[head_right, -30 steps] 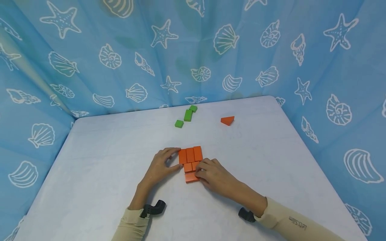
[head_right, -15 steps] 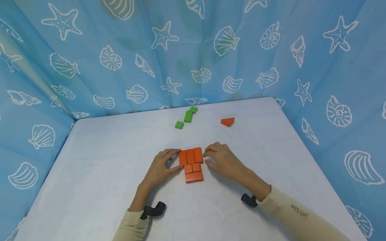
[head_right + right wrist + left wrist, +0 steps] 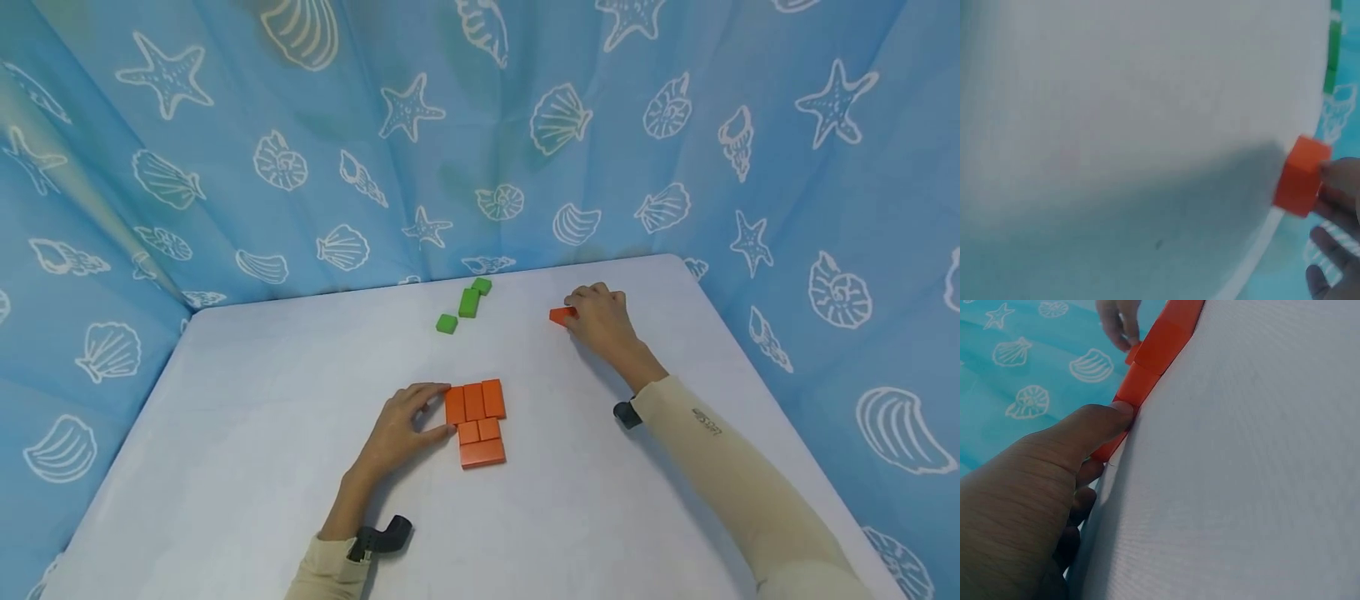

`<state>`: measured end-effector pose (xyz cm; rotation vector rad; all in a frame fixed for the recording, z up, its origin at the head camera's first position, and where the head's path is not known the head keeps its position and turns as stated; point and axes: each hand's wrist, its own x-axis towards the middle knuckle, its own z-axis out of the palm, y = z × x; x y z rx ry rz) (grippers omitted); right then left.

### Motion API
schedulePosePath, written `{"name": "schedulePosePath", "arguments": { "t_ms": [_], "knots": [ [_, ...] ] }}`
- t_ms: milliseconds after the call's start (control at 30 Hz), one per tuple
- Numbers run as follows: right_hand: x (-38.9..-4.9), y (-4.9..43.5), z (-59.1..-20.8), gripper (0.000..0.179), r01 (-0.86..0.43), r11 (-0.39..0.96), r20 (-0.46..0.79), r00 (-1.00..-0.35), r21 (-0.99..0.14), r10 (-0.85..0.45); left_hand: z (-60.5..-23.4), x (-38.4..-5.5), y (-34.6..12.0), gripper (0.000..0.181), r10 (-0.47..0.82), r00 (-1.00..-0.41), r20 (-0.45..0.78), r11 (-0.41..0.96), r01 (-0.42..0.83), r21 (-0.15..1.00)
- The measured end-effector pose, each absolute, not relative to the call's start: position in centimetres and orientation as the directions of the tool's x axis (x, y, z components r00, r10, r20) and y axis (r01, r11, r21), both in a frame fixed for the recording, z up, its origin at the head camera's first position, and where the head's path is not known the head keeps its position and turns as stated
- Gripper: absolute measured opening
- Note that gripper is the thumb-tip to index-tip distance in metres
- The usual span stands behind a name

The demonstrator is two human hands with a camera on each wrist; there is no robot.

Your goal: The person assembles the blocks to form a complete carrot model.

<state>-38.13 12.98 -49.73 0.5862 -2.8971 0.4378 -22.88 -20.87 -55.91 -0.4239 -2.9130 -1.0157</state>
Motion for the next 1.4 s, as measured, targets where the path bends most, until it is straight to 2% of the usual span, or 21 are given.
{"name": "schedulePosePath", "arguments": {
  "t_ms": [200,433,600,1100,1400],
  "knots": [
    [-38.1,13.5,-50.2,0.031,-0.345,0.877,0.108,-0.938,-0.334,-0.328,-55.7,-22.4,-20.6,0.062,0.254,-0.959,0.128,0.750,0.279,0.599],
    [-35.3,13.6,-49.9,0.036,-0.425,0.872,0.089,-0.905,-0.243,-0.416,-55.5,-22.7,-20.7,0.064,0.240,-0.964,0.112,0.772,0.259,0.580],
    [-32.5,13.9,-49.2,0.034,-0.487,0.842,0.089,-0.873,-0.231,-0.480,-55.5,-22.8,-20.6,0.063,0.244,-0.964,0.110,0.768,0.261,0.585],
    [-24.1,13.0,-49.3,0.029,-0.684,0.703,0.171,-0.729,-0.193,-0.663,-55.7,-22.9,-20.8,0.063,0.232,-0.966,0.111,0.763,0.252,0.595],
    [-20.3,11.2,-49.7,0.026,-0.772,0.598,0.232,-0.635,-0.217,-0.737,-55.9,-23.0,-20.9,0.064,0.239,-0.965,0.106,0.763,0.254,0.594]
  ]
}}
